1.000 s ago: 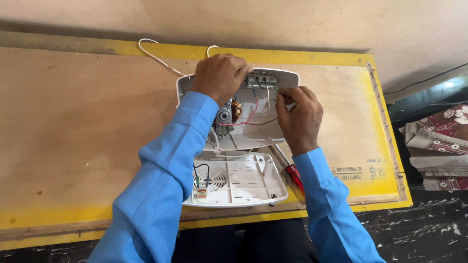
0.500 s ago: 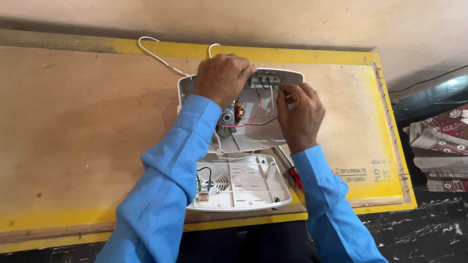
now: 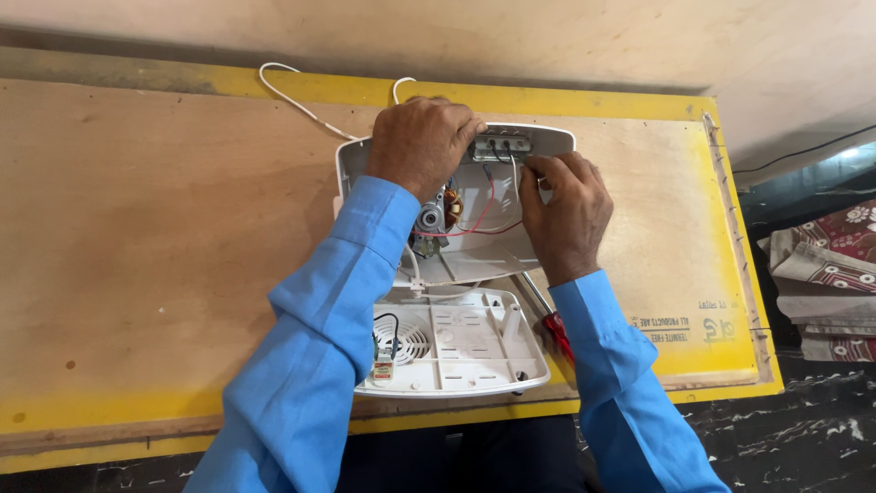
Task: The person services a small white electric appliance on a table. They manipulate the motor, wires and switch components inside the open housing with their hands, tighten parts using a red screwdriver, then flip the appliance over and drive screws into its base to reassemble it.
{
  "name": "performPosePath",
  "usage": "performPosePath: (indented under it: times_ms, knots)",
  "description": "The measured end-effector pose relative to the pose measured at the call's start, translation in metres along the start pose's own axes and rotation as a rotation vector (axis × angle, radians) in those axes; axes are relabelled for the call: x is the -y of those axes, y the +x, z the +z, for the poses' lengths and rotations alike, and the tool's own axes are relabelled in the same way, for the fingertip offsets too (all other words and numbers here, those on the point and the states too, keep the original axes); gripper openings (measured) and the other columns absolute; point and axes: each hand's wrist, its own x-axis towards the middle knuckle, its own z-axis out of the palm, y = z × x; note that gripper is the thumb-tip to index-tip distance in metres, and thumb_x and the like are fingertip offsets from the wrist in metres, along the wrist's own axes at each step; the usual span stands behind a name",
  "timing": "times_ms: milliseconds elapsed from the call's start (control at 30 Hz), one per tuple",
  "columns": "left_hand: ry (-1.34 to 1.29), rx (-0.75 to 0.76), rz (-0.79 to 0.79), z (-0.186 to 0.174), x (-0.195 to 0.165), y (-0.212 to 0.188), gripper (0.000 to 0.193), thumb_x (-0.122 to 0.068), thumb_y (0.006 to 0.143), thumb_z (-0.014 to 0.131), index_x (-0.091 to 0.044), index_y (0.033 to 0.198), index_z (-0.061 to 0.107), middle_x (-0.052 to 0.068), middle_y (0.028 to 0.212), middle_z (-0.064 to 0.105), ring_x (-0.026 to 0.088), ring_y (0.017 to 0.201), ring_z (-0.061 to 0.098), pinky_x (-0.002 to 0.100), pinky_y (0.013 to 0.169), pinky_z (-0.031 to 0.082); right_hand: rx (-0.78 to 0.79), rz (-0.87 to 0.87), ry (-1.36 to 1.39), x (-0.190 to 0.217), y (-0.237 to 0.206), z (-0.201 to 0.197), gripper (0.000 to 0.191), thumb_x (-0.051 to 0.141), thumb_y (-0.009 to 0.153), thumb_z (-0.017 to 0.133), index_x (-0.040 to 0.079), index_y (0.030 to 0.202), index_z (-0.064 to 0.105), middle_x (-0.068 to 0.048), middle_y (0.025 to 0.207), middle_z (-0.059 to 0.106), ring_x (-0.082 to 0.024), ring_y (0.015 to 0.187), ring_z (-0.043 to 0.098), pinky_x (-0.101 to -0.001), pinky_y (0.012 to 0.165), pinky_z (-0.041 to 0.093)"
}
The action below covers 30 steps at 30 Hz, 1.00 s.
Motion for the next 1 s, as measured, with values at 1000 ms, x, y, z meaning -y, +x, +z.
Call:
performPosePath:
  times_ms: [1000]
  knots:
    - [-0.013,-0.062,0.014,-0.0027,-0.0042,-0.0005,0.031,-0.039,0.094,0.069,-0.012,0.082,0.08,0.01,0.078,0.073,0.032,0.075,0.07,0.05,0.067,0.054,-0.044,0.056,0.176,0.003,0.0062,-0.0014,0.008,0.0,0.096,0.077,0.001,0.102,0.074,-0.009,0.095,0.068,-0.017,0.077,0.072,-0.0301,0.065,0.058]
